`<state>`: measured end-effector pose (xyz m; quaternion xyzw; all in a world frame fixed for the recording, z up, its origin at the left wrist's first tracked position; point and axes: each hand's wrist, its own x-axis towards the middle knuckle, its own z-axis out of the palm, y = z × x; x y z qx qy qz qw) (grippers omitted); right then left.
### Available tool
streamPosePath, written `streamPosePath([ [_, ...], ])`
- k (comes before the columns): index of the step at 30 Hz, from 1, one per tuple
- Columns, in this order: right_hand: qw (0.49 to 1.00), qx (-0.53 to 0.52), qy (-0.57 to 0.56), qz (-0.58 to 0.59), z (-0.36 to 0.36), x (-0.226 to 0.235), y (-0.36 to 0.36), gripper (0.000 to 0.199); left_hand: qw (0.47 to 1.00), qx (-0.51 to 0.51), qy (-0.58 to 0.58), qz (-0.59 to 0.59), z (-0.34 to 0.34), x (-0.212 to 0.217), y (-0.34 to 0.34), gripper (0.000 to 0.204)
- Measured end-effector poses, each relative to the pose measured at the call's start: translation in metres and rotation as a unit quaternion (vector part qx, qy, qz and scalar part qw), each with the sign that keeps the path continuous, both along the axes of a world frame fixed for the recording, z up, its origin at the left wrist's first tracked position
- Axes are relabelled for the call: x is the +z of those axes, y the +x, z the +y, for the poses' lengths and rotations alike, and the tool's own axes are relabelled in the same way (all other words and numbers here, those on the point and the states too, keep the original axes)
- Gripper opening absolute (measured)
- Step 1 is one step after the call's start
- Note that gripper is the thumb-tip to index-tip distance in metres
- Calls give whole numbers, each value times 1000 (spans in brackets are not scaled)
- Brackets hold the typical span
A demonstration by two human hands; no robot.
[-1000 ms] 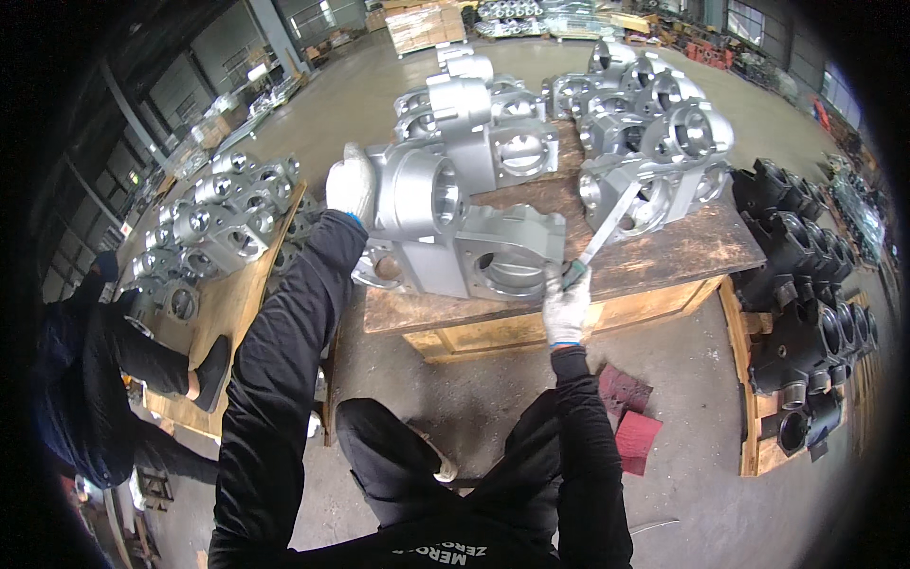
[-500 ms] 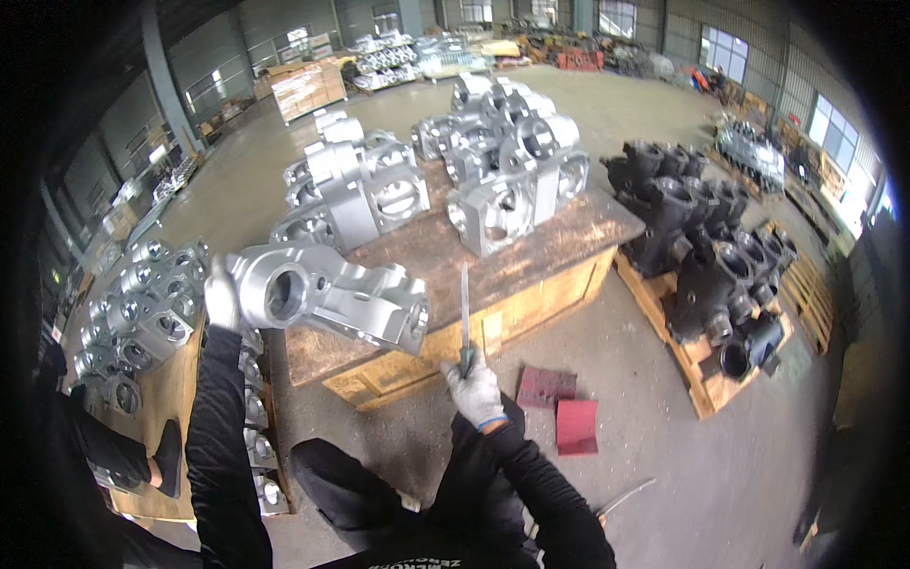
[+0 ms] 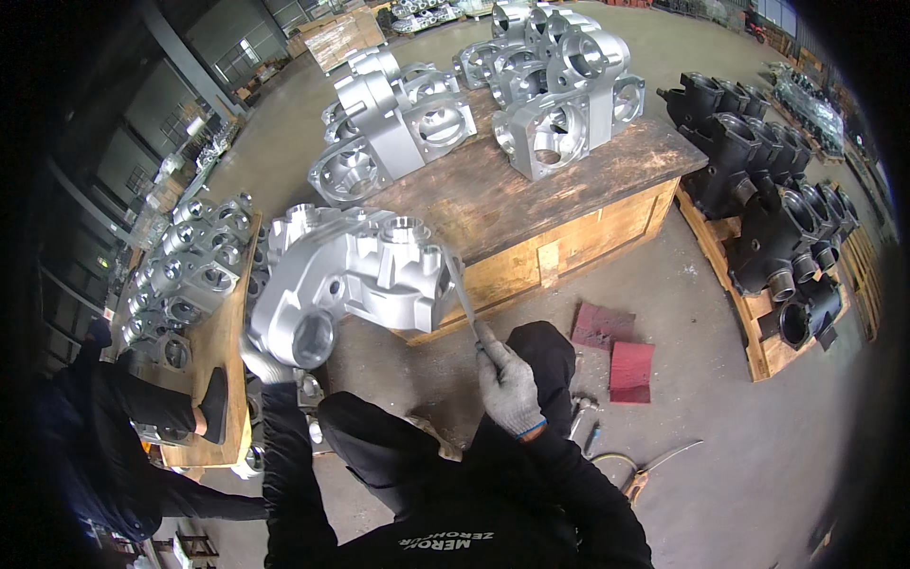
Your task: The person uses a deburring tool to scrape and smooth the edges of a large metal casting on a wooden workbench. They repeatedly reposition the casting to access different edges and continue the deburring process throughout the clip.
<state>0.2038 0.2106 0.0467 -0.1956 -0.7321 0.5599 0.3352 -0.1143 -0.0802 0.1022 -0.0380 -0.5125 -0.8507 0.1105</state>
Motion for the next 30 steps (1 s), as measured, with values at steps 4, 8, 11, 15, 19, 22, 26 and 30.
streamPosePath([
  [4, 995, -17, 97, 1, 2, 23, -29, 46, 989, -72, 111, -66, -25, -47, 25, 54],
  [8, 998, -17, 31, -44, -17, 47, -19, 48, 982, -89, 130, -104, -36, -74, 35, 57],
  [11, 992, -20, 69, -102, -24, 48, -13, 49, 973, -111, 156, -128, -44, -87, 34, 55],
  [15, 999, -14, 23, 32, -15, 33, -31, 41, 977, -69, 160, -120, -51, -103, 25, 50],
  [19, 997, 28, -60, -30, -24, 15, -26, 44, 971, -54, 184, -144, -55, -113, 24, 50],
  [22, 999, 26, -6, 41, -17, 14, -30, 44, 977, -84, 153, -124, -57, -116, 27, 55],
  [26, 980, 79, -183, -21, -11, 6, -28, 45, 968, -93, 177, -150, -60, -118, 30, 57],
  [30, 957, 86, -267, -78, -7, -17, -27, 46, 967, -105, 175, -154, -64, -123, 26, 55],
])
